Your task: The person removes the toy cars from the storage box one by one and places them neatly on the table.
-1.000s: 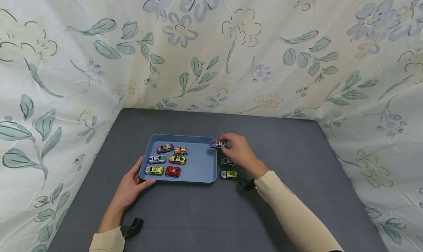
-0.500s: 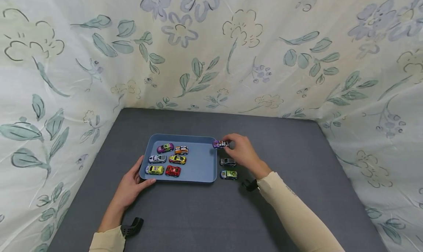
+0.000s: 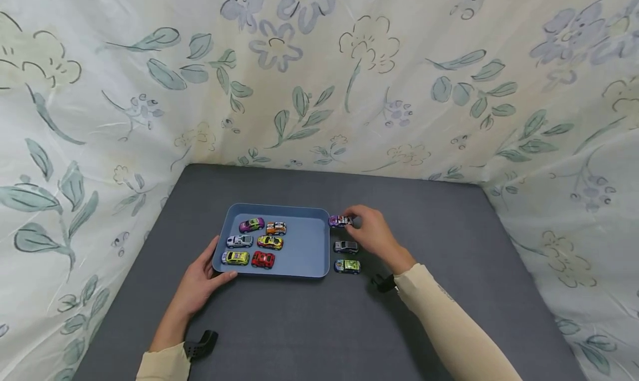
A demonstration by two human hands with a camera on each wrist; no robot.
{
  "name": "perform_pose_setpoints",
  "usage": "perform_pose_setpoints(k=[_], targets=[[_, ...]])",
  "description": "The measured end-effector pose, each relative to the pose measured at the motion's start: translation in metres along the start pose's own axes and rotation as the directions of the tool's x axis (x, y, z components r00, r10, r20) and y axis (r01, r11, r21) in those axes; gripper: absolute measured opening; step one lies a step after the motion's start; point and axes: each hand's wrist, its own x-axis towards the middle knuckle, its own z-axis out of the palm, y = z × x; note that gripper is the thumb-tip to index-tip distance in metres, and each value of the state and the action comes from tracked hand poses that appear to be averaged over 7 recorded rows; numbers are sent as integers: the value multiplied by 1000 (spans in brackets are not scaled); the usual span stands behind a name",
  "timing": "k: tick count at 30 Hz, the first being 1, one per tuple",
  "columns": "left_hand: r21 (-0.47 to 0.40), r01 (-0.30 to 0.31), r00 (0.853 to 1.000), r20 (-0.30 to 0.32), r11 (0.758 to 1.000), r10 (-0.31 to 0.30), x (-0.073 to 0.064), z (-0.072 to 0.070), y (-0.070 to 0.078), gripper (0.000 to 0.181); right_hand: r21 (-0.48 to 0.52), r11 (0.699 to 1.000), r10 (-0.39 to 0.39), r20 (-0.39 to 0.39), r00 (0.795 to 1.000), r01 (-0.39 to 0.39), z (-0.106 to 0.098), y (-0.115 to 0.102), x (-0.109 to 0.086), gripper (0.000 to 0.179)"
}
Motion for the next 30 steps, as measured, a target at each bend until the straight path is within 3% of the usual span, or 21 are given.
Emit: perform_pose_setpoints(k=[11,30], targets=[[4,-8,1000,-2,1000,8,3,0,-2,107,-17,1000,23,1,1000,-23,4,13,-5,25],[-20,-25,1000,6,999,25,2,0,-4,107,-24,997,79,70,994,-78,13,23,-3,25]])
